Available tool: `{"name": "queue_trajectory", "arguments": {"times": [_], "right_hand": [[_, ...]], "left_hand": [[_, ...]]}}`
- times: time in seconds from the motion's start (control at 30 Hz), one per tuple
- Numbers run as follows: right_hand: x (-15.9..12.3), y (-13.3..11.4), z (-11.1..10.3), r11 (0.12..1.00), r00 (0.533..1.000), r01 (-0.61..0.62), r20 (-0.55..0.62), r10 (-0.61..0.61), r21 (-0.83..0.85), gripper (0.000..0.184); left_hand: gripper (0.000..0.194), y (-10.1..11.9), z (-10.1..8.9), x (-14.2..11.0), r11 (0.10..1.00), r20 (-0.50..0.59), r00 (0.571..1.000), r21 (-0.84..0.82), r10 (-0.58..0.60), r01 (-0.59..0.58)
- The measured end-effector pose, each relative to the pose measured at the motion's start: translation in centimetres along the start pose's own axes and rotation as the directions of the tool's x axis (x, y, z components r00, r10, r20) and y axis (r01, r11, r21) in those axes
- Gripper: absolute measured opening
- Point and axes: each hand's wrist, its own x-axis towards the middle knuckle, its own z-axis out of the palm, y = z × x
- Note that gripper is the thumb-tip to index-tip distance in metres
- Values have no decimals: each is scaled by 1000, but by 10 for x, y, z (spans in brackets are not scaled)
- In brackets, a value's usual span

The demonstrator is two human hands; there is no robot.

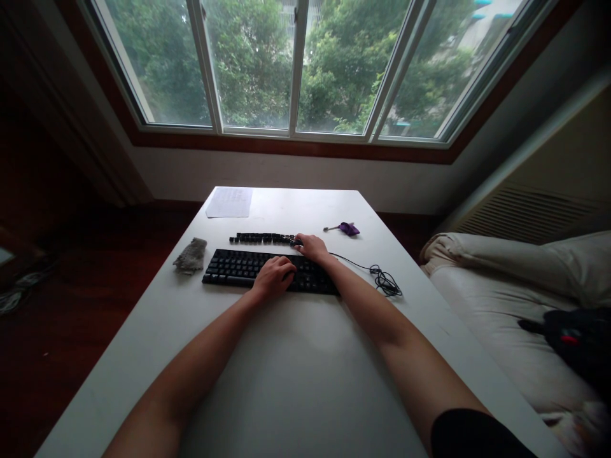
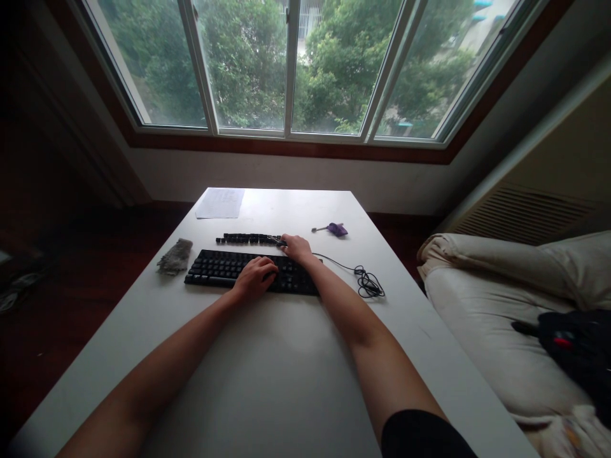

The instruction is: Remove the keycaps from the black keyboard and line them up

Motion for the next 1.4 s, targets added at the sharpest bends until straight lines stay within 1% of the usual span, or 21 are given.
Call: {"name": "queue_trajectory", "arguments": {"times": [0.23, 0.43, 0.6, 0.8, 1.07, 1.4], "right_hand": [[1, 1, -3, 1000, 1000, -22, 1, 22, 1, 35], [1, 0, -3, 998, 998, -63, 30, 63, -1, 34], [0, -1, -3, 998, 998, -55, 20, 55, 26, 36], [0, -3, -5, 997, 997, -72, 24, 72, 10, 34], [5, 5, -10, 993, 992, -120, -48, 120, 5, 31], [8, -2, -5, 995, 996, -94, -1, 94, -32, 32]], "left_hand": [[17, 0, 0, 0, 1000, 0, 1000, 1, -1, 1], [17, 1, -1, 0, 1000, 2, 1000, -2, -1, 1], [16, 1, -1, 1, 1000, 3, 1000, 1, 1, -1], [17, 2, -1, 1, 1000, 4, 1000, -3, -6, 6], [16, 1, 0, 0, 1000, -4, 1000, -3, 1, -1], [16, 1, -1, 0, 1000, -2, 1000, -13, -4, 4]]}}
